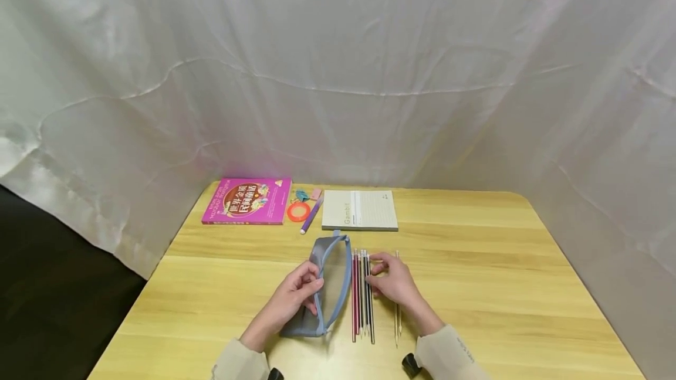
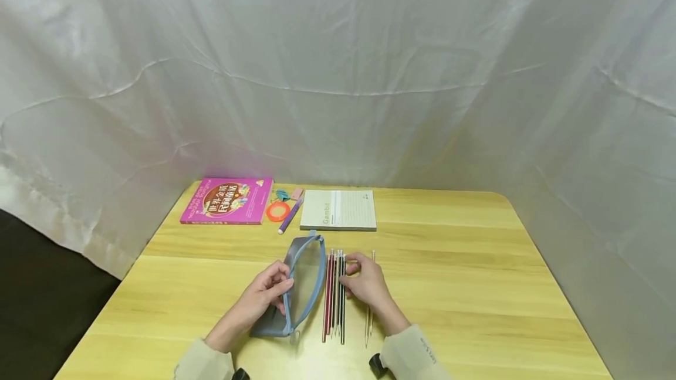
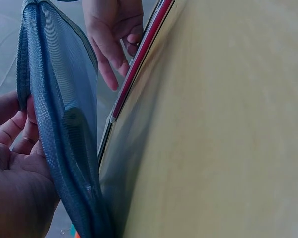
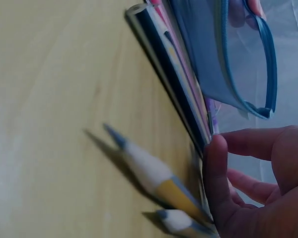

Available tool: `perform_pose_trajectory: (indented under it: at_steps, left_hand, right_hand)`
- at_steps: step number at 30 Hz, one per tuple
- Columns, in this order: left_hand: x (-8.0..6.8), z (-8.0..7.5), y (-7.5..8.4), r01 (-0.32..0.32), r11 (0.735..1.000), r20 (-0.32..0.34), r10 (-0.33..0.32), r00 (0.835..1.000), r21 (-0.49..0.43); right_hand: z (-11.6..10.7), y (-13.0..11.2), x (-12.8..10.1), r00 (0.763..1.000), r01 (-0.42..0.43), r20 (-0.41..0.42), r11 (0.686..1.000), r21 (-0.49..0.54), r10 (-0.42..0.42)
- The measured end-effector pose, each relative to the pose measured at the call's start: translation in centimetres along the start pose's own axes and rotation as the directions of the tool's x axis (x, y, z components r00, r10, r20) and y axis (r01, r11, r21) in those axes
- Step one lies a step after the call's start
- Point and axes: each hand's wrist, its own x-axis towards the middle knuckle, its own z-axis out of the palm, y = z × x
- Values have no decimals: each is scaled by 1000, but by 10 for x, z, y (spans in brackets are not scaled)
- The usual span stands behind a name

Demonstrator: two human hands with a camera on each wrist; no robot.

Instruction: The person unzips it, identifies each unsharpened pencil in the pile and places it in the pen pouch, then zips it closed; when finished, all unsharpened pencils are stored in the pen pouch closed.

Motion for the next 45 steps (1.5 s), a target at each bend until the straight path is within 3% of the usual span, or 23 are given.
perform_pose_trajectory:
  at_steps: [8, 24, 34, 45]
  left_hand:
    - [-2, 1, -2, 33, 999, -15, -33, 999, -2]
    - [0, 1, 1, 11, 1000, -4, -11, 1000, -12]
    - [2, 0, 0, -5, 1000, 5, 5, 1000, -4]
    - [2, -1, 0, 19, 1000, 3, -19, 1000, 0]
  right_hand:
    - [3, 5, 0, 1000, 7, -12, 1000, -10, -7]
    - [-2, 4, 2, 1000, 1, -20, 1000, -2, -1]
    - [-3, 4, 5, 999, 14, -29, 999, -50, -16]
    - [-4, 0, 6, 1000, 29, -7, 993, -112, -30]
